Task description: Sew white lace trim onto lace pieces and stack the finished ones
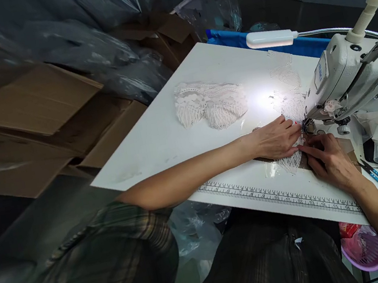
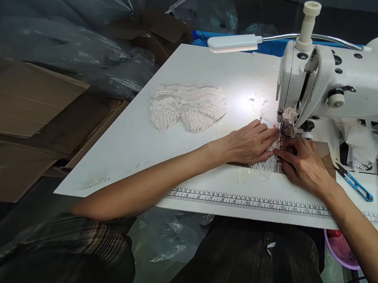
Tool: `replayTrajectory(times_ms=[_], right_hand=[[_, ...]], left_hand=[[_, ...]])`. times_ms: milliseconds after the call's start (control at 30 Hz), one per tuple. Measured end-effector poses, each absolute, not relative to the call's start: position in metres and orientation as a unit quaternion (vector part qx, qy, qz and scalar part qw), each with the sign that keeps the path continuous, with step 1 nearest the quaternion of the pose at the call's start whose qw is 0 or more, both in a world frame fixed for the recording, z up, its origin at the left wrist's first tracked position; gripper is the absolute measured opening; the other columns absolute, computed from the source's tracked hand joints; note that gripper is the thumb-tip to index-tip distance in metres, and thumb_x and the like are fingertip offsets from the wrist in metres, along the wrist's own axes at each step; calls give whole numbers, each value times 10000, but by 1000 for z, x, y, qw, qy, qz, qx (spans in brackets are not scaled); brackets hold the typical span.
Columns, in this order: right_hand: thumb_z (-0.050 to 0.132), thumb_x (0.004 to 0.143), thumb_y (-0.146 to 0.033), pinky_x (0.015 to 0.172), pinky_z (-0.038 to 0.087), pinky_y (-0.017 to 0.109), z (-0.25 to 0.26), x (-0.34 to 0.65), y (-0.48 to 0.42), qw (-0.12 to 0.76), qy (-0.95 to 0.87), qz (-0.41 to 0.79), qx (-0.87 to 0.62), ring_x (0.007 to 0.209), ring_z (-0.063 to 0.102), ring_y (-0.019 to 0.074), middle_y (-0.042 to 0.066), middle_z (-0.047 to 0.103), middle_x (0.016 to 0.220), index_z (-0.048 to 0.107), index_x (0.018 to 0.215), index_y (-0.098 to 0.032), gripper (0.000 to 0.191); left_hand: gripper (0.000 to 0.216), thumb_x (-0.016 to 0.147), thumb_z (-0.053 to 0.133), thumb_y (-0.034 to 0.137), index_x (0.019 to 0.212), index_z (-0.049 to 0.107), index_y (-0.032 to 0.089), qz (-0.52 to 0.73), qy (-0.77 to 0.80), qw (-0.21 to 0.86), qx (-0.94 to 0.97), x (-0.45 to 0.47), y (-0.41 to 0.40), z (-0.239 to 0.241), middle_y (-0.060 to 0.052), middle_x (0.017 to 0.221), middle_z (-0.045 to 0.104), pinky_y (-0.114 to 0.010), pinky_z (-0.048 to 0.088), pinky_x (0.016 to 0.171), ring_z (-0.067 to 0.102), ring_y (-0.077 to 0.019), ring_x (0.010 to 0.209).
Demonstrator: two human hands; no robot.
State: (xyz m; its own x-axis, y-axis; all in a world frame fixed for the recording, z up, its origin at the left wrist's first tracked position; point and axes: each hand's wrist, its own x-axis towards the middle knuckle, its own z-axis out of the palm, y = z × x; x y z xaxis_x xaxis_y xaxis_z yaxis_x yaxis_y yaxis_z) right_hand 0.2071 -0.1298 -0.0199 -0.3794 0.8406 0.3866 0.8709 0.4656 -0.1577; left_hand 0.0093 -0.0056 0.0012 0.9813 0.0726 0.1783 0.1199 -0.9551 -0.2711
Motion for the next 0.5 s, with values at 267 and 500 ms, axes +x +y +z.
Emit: replayTrajectory(times_ms=[267, 500], right_hand=[[491, 945, -227, 845, 520, 460, -20, 208, -129, 216, -818, -27, -532, 941, 561, 244, 115, 622, 1065, 717, 1203, -261, 344], [495, 944, -228, 838, 525, 456, -19, 209, -128, 234, -819, -24, -523, 948, 571, 246, 121, 630, 1053, 722, 1186, -227, 331]], left_hand=[[393, 994, 425, 408, 1184, 653, 150, -116, -95, 17, -989, 9, -1, 0, -124, 1273, 663, -397, 357, 852, 555, -250, 930], [421, 1004, 402, 383, 1271, 600, 125, -122, -115, -18, -986, 7, -2, -12, -142, 1434, 561, -434, 313, 917, 536, -291, 1094]])
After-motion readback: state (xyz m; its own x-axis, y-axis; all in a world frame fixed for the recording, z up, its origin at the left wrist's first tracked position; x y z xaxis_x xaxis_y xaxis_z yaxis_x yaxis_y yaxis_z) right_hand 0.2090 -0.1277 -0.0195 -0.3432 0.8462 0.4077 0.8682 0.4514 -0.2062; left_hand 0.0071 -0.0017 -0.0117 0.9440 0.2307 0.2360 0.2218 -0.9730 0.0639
